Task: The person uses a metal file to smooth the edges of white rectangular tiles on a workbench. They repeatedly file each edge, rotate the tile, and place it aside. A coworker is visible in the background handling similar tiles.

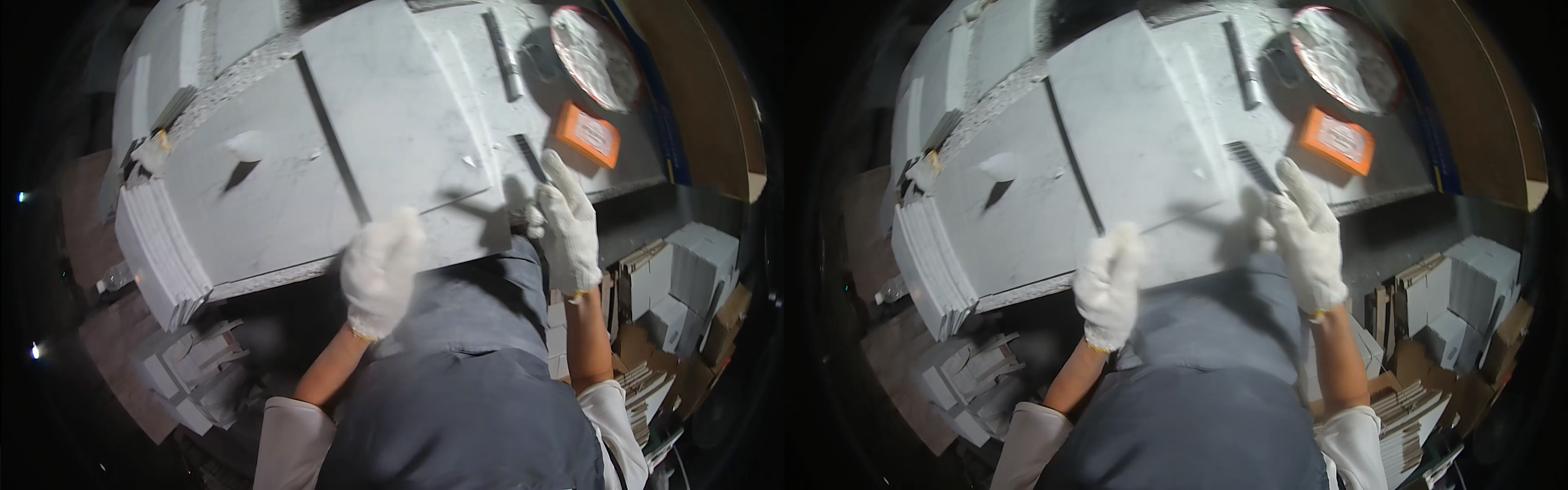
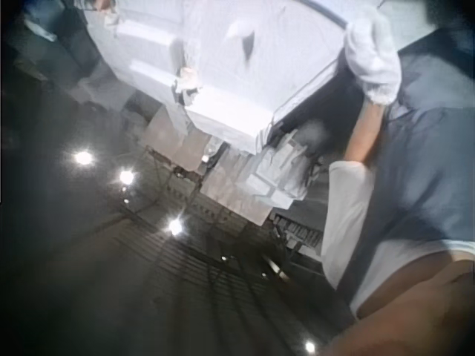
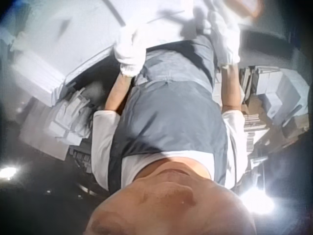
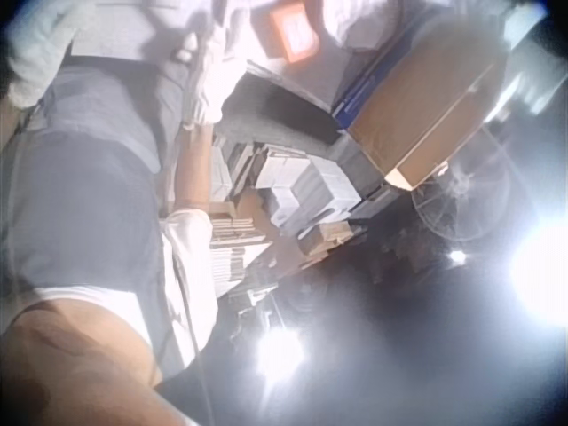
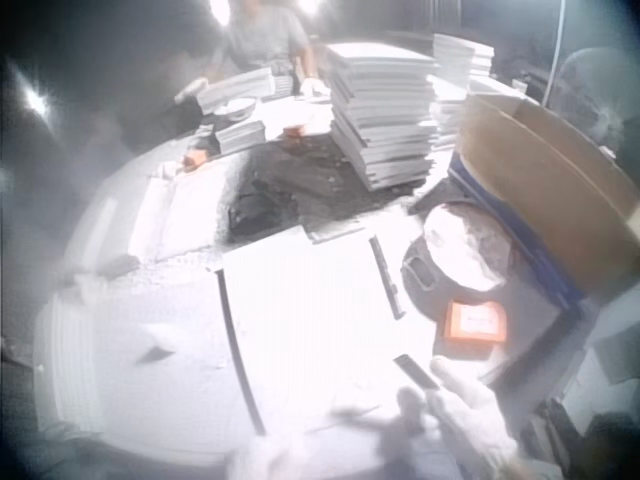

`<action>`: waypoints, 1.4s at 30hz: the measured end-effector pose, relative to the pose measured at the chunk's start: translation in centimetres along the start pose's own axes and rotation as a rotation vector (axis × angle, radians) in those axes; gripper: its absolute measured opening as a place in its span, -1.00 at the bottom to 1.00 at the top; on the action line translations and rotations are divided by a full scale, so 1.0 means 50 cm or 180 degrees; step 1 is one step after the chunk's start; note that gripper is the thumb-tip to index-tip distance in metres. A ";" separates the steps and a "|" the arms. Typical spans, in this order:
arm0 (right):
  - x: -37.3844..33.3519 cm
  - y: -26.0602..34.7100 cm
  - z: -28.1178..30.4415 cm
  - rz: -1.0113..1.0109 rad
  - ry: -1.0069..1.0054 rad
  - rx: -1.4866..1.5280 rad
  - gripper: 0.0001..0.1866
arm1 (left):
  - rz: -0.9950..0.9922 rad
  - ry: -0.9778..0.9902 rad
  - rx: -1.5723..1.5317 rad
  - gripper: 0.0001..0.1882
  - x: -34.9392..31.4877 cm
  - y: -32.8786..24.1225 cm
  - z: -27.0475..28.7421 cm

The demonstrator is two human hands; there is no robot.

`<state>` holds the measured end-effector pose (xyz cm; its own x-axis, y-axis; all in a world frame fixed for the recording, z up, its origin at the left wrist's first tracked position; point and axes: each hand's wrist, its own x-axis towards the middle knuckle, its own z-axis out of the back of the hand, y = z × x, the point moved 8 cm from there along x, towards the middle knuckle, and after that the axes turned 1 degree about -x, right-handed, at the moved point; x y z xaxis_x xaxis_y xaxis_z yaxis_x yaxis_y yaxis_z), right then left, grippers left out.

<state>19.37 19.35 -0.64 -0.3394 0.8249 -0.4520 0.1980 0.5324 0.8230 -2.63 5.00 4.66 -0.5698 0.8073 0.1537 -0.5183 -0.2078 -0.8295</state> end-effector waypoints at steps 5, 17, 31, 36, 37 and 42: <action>-0.027 -0.039 -0.019 -0.0851 0.0776 0.0937 -0.55 | 0.0738 -0.1470 -0.0055 -0.41 0.061 0.149 0.161; -0.018 0.036 -0.004 -0.0525 0.0595 -0.1034 -0.46 | 0.1274 -0.1889 0.1442 -0.34 0.240 0.292 0.243; -0.004 0.071 -0.083 0.0819 0.0682 -0.4306 -0.54 | -0.0070 -0.1139 -0.1146 -0.62 0.099 0.083 0.035; -0.004 0.080 -0.108 0.1263 0.0634 -0.4456 -0.58 | 0.0174 -0.0958 -0.1544 -0.63 0.076 0.079 0.002; -0.003 0.082 -0.113 0.1367 0.0637 -0.4441 -0.59 | 0.0166 -0.0937 -0.1543 -0.63 0.076 0.079 0.002; 0.003 0.081 -0.124 0.1482 0.0709 -0.4529 -0.61 | 0.0227 -0.0880 -0.1585 -0.59 0.073 0.088 0.003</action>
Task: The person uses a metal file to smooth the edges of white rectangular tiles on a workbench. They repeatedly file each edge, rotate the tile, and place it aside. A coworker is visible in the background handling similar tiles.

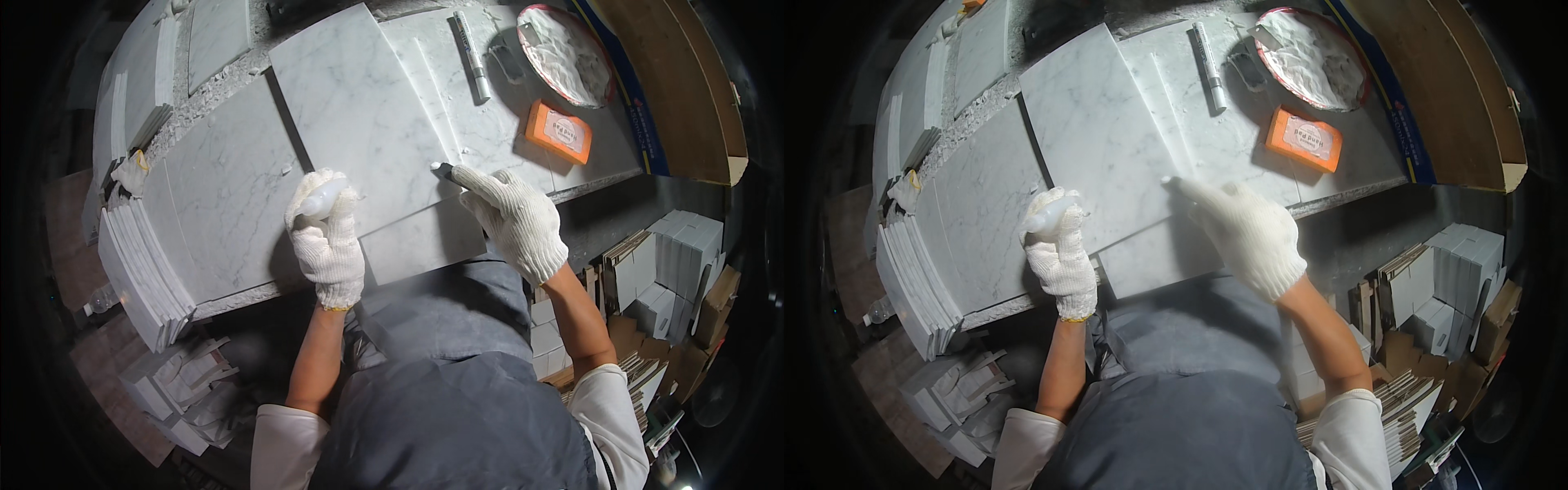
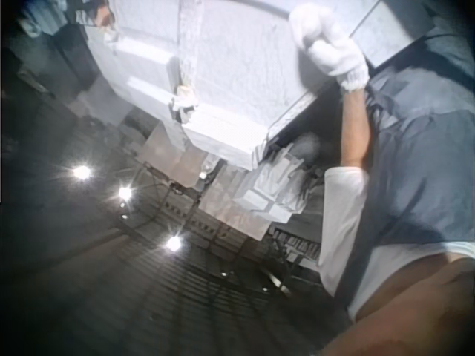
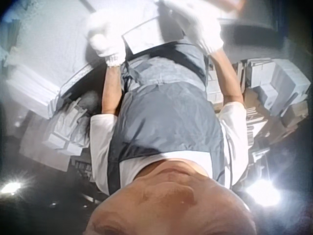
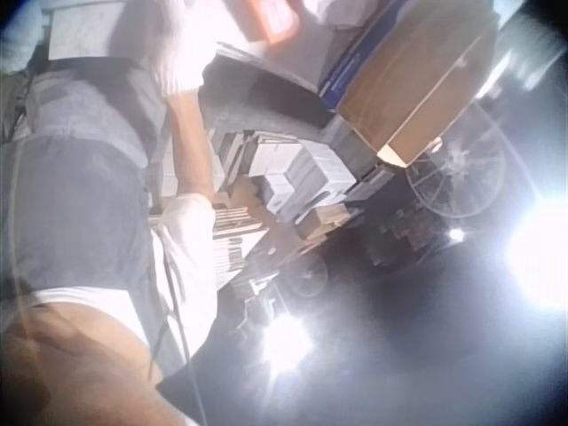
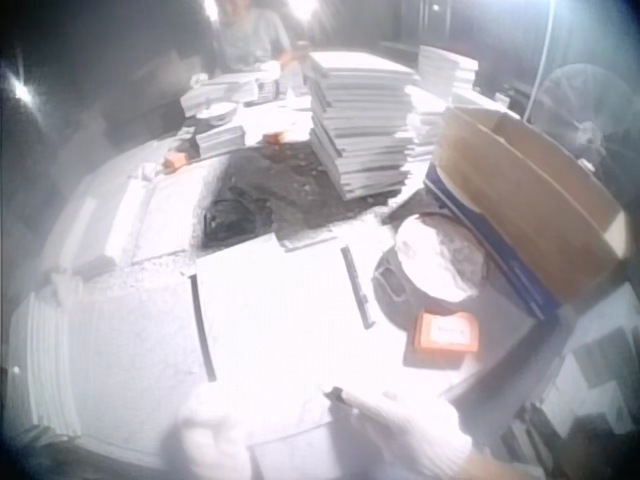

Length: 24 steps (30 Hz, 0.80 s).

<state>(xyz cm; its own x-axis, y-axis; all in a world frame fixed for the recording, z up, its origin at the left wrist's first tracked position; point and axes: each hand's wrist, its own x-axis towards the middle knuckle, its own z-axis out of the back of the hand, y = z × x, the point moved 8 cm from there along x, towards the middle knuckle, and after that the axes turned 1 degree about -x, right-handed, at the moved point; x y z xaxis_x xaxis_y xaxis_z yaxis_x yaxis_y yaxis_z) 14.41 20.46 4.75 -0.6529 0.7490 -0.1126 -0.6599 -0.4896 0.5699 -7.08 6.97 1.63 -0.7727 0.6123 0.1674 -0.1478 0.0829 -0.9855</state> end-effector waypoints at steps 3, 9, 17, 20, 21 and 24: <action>0.009 0.001 0.001 0.0015 -0.0026 0.0060 -0.60 | 0.0056 -0.0016 0.0106 -0.58 -0.003 0.005 0.001; 0.029 0.006 0.001 0.0157 -0.0112 0.0210 -0.61 | 0.0127 0.0039 0.0050 -0.53 -0.007 0.005 0.000; -0.020 -0.012 0.000 -0.0108 0.0362 -0.0002 -0.58 | -0.0049 0.0126 0.0112 -0.49 0.005 0.000 0.003; -0.009 -0.015 0.006 -0.0170 0.0295 0.0242 -0.58 | -0.0024 0.0159 0.0267 -0.48 0.002 0.004 -0.004; 0.001 -0.013 0.005 -0.0155 0.0248 0.0324 -0.58 | -0.0143 0.0220 0.0393 -0.48 0.001 -0.002 -0.008; 0.028 -0.003 -0.004 -0.0084 0.0164 0.0362 -0.59 | -0.0056 0.0354 0.0771 -0.49 -0.001 -0.001 -0.014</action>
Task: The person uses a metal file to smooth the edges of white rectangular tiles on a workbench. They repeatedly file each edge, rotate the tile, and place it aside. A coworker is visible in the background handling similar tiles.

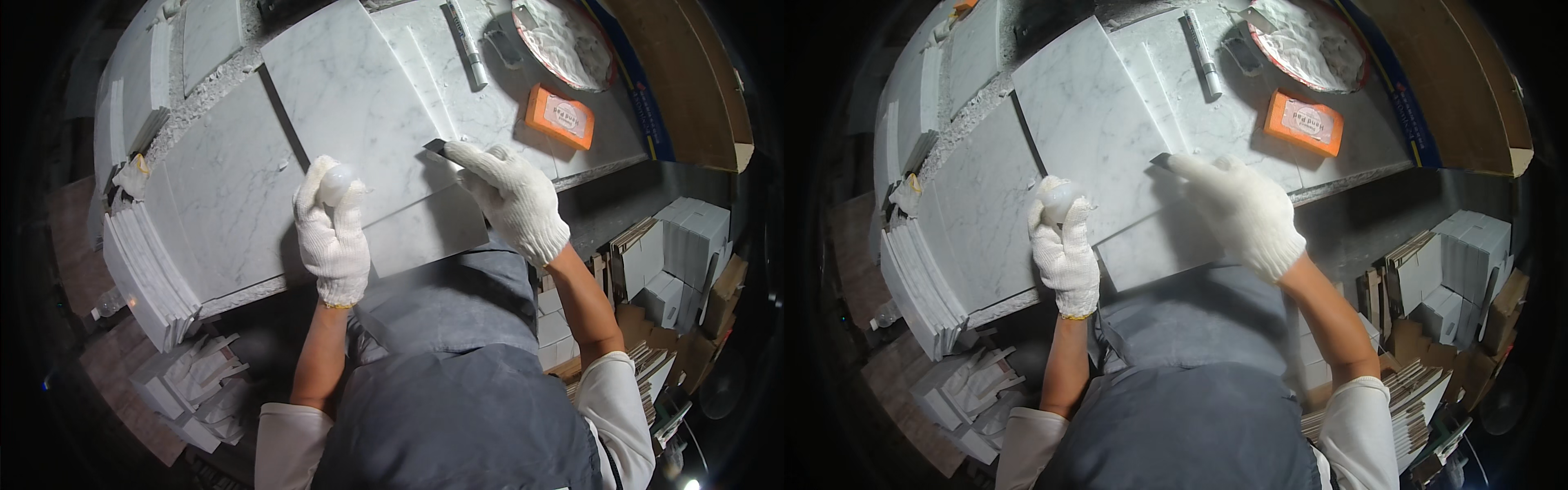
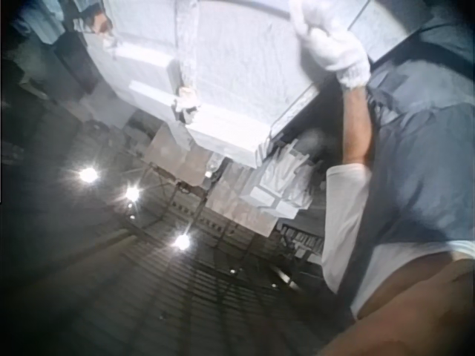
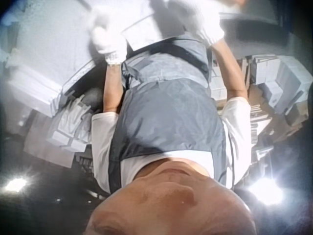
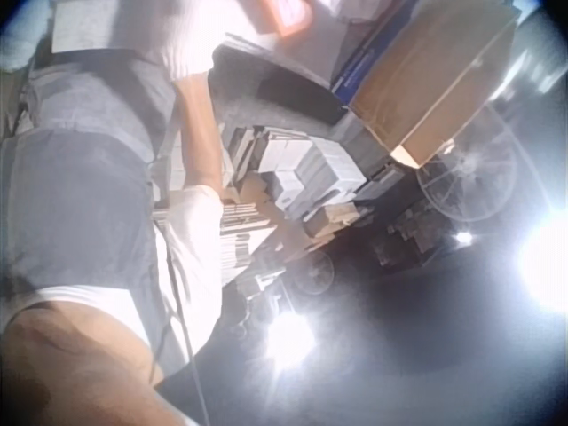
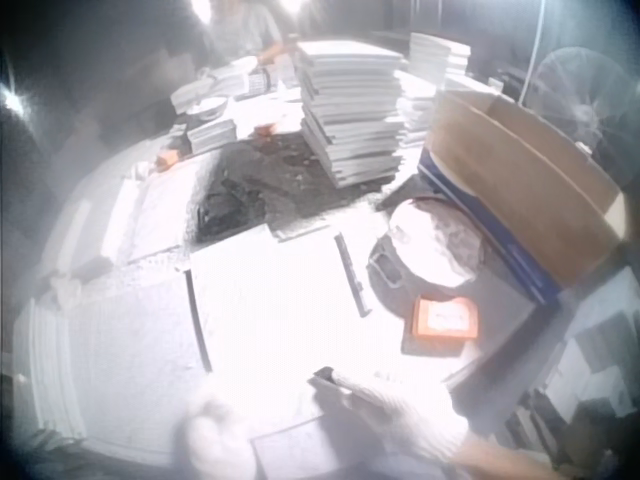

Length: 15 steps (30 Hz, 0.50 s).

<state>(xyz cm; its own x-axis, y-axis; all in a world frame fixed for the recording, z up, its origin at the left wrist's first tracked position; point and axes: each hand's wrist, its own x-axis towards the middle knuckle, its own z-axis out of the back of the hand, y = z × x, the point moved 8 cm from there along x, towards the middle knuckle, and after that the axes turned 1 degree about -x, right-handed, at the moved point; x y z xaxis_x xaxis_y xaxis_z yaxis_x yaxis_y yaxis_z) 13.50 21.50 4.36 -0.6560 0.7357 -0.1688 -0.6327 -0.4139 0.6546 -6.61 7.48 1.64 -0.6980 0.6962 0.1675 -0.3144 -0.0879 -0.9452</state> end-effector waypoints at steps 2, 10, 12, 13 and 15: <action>0.004 0.016 -0.005 0.0237 -0.0054 -0.0140 -0.62 | -0.0058 0.0022 0.0095 -0.50 0.000 -0.006 0.003; -0.058 0.006 0.007 0.0061 0.0156 -0.0288 -0.57 | 0.0092 -0.0013 -0.0219 -0.50 0.004 -0.006 -0.003; -0.047 0.009 0.011 0.0113 -0.0053 -0.0150 -0.57 | 0.0010 0.0052 -0.0057 -0.50 0.001 -0.015 -0.009; -0.036 0.011 0.013 0.0174 -0.0206 -0.0046 -0.57 | -0.0057 0.0057 0.0000 -0.49 0.001 -0.020 -0.014; -0.016 0.014 0.006 0.0222 -0.0281 -0.0331 -0.58 | -0.0127 0.0075 0.0131 -0.49 -0.001 -0.027 -0.017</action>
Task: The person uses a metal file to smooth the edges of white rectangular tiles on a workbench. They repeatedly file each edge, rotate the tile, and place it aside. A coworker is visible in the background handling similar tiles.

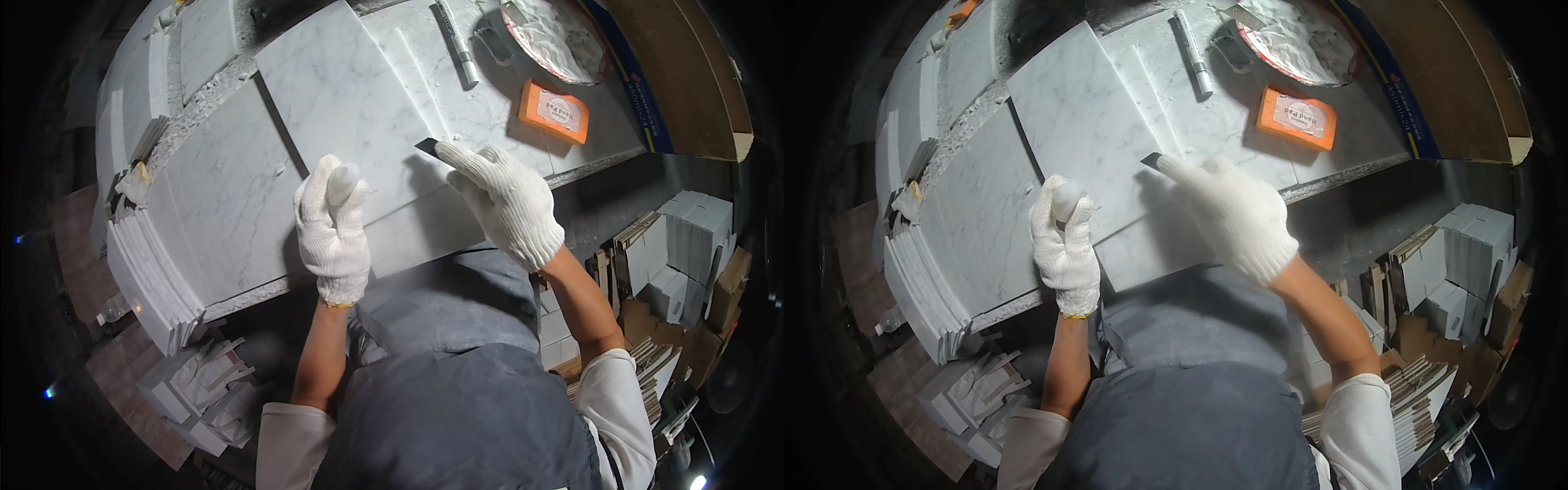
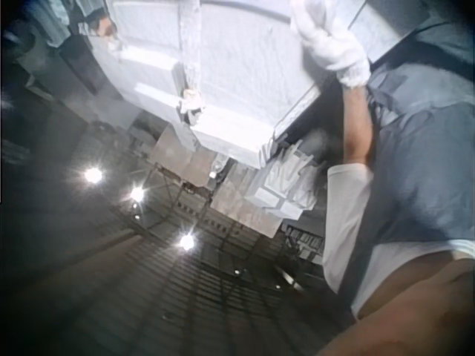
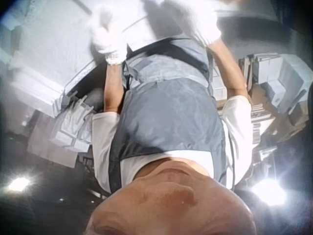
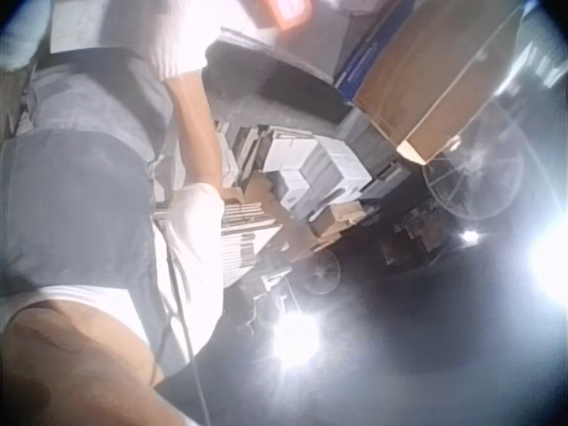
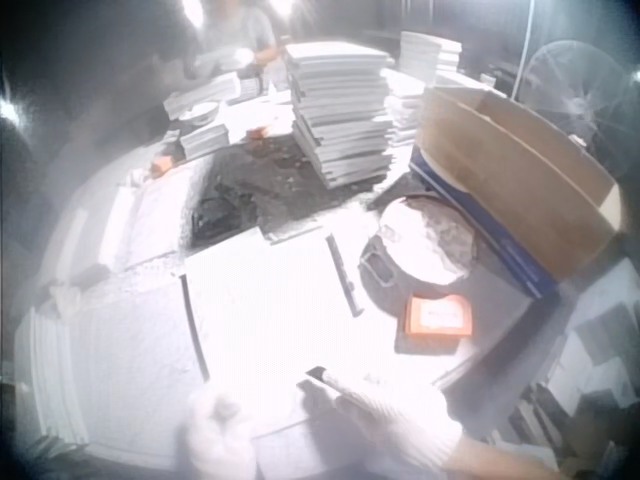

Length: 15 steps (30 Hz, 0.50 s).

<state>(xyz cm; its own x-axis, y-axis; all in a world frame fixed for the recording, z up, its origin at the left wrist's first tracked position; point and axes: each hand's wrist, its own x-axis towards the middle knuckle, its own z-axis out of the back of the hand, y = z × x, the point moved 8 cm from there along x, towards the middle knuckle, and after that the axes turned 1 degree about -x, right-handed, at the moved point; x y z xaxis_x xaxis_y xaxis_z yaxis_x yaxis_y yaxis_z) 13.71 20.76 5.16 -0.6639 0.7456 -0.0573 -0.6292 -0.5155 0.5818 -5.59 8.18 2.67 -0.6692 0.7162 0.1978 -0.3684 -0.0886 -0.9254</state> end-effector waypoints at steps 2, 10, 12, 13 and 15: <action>0.003 0.007 -0.011 0.0098 0.0140 -0.0160 -0.59 | 0.0017 -0.0041 -0.0084 -0.49 0.000 -0.001 0.004; -0.047 -0.009 0.003 -0.0212 0.0567 -0.0158 -0.60 | -0.0060 0.0036 0.0339 -0.50 0.001 0.010 0.008; -0.031 -0.007 0.008 -0.0171 0.0379 -0.0052 -0.60 | -0.0053 0.0010 0.0223 -0.50 0.001 0.011 0.004; -0.018 -0.003 0.010 -0.0099 0.0210 0.0064 -0.59 | -0.0012 0.0028 0.0185 -0.50 0.001 0.011 0.001; 0.001 0.007 0.005 0.0071 0.0099 0.0118 -0.59 | 0.0067 0.0087 0.0116 -0.50 0.003 0.011 -0.003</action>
<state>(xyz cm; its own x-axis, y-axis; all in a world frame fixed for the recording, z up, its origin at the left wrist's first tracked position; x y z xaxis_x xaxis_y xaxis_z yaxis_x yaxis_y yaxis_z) 13.54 20.73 5.58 -0.6902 0.7204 -0.0689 -0.5991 -0.5154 0.6127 -5.79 8.34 2.13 -0.6593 0.7326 0.1691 -0.3781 -0.1286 -0.9168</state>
